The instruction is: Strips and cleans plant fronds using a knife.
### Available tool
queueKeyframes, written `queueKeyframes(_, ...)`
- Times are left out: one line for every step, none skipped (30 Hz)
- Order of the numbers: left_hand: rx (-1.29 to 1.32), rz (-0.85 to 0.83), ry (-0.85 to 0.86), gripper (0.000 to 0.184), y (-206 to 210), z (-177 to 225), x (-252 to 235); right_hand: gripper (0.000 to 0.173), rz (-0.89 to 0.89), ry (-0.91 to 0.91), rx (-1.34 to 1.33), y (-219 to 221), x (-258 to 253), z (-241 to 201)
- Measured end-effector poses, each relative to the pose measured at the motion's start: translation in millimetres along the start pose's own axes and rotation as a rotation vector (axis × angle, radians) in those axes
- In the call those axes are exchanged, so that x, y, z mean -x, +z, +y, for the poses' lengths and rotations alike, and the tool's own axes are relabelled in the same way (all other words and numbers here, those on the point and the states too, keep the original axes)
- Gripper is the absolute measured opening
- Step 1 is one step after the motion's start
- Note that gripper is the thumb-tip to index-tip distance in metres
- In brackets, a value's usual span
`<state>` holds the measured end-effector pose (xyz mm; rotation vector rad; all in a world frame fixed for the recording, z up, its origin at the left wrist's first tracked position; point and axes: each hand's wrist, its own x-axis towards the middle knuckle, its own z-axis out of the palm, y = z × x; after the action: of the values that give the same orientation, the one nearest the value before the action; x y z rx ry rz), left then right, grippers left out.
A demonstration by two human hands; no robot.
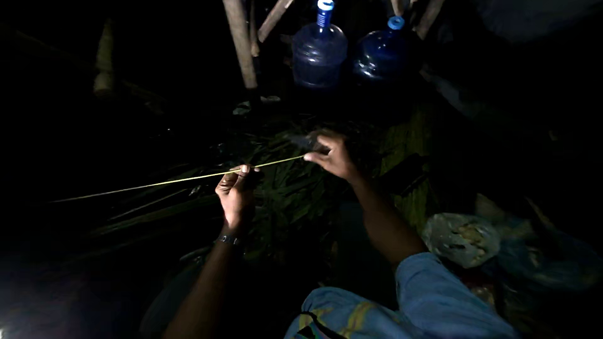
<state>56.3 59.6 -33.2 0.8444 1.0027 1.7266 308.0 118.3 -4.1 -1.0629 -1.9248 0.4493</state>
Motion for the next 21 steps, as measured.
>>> queueKeyframes(0.024, -0.016, -0.019, 0.019, 1.0, -1.2, 0.7, 0.029, -0.082, -0.007, 0.026, -1.5, 4.5, -2.8)
queueKeyframes(0.037, -0.030, -0.028, 0.020, 1.3, -1.8, 1.1, 0.024, -0.144, 0.011, 0.031, -4.0, 9.4, -6.4)
queueKeyframes(0.035, -0.044, -0.028, 0.021, 1.6, -1.5, 1.5, 0.022, -0.174, 0.034, 0.034, -7.2, 14.3, -7.7)
queueKeyframes(0.025, -0.067, -0.023, 0.021, 1.9, -0.1, 2.4, 0.023, -0.166, 0.049, 0.031, -11.5, 19.1, -7.4)
queueKeyframes(0.011, -0.100, -0.013, 0.021, 2.2, 1.2, 3.6, 0.023, -0.142, 0.058, 0.025, -17.2, 23.7, -6.0)
queueKeyframes(-0.006, -0.135, -0.006, 0.020, 2.5, 2.6, 5.1, 0.024, -0.124, 0.059, 0.029, -25.0, 28.3, -4.9)
queueKeyframes(-0.021, -0.164, -0.002, 0.019, 3.5, 4.1, 7.0, 0.023, -0.114, 0.057, 0.025, -33.7, 33.5, -5.2)
queueKeyframes(-0.037, -0.188, 0.001, 0.019, 4.7, 5.3, 8.9, 0.021, -0.126, 0.063, 0.013, -43.3, 39.9, -6.4)
queueKeyframes(-0.051, -0.211, 0.001, 0.019, 5.3, 5.8, 10.5, 0.019, -0.130, 0.069, 0.020, -52.4, 48.0, -7.0)
queueKeyframes(-0.063, -0.234, -0.001, 0.020, 5.3, 5.7, 11.7, 0.018, -0.115, 0.083, 0.033, -60.1, 57.7, -4.4)
queueKeyframes(-0.078, -0.253, -0.001, 0.020, 4.8, 5.6, 12.3, 0.017, -0.079, 0.141, 0.048, -69.1, 68.7, -2.2)
queueKeyframes(-0.099, -0.269, -0.002, 0.021, 3.1, 5.7, 12.0, 0.018, -0.009, 0.223, 0.063, -78.6, 79.7, -0.2)
queueKeyframes(-0.116, -0.259, -0.007, 0.021, 1.8, 6.7, 11.6, 0.020, 0.082, 0.327, 0.075, -89.6, 91.1, 2.2)
queueKeyframes(-0.123, -0.233, -0.016, 0.022, 0.1, 7.4, 10.3, 0.022, 0.179, 0.432, 0.081, -101.9, 102.9, 5.9)
queueKeyframes(-0.140, -0.191, -0.030, 0.022, -1.4, 8.9, 8.3, 0.023, 0.280, 0.554, 0.078, -113.8, 116.0, 13.4)
queueKeyframes(-0.152, -0.133, -0.049, 0.022, -2.4, 10.1, 5.4, 0.027, 0.387, 0.687, 0.073, -125.2, 131.1, 24.1)
queueKeyframes(-0.176, -0.080, -0.070, 0.021, -4.9, 10.4, 1.3, 0.030, 0.489, 0.797, 0.066, -136.9, 147.4, 35.4)
queueKeyframes(-0.210, -0.033, -0.097, 0.020, -7.3, 11.0, -2.5, 0.034, 0.571, 0.877, 0.065, -149.2, 165.0, 45.8)
queueKeyframes(-0.232, 0.021, -0.127, 0.018, -9.3, 11.9, -4.5, 0.037, 0.654, 0.914, 0.075, -160.3, 185.6, 61.1)
queueKeyframes(-0.255, 0.060, -0.156, 0.019, -11.2, 13.5, -4.7, 0.041, 0.717, 0.949, 0.086, -170.3, 205.7, 75.8)
queueKeyframes(-0.279, 0.093, -0.184, 0.022, -11.7, 15.4, -4.0, 0.045, 0.754, 0.994, 0.115, -178.5, 222.1, 86.3)
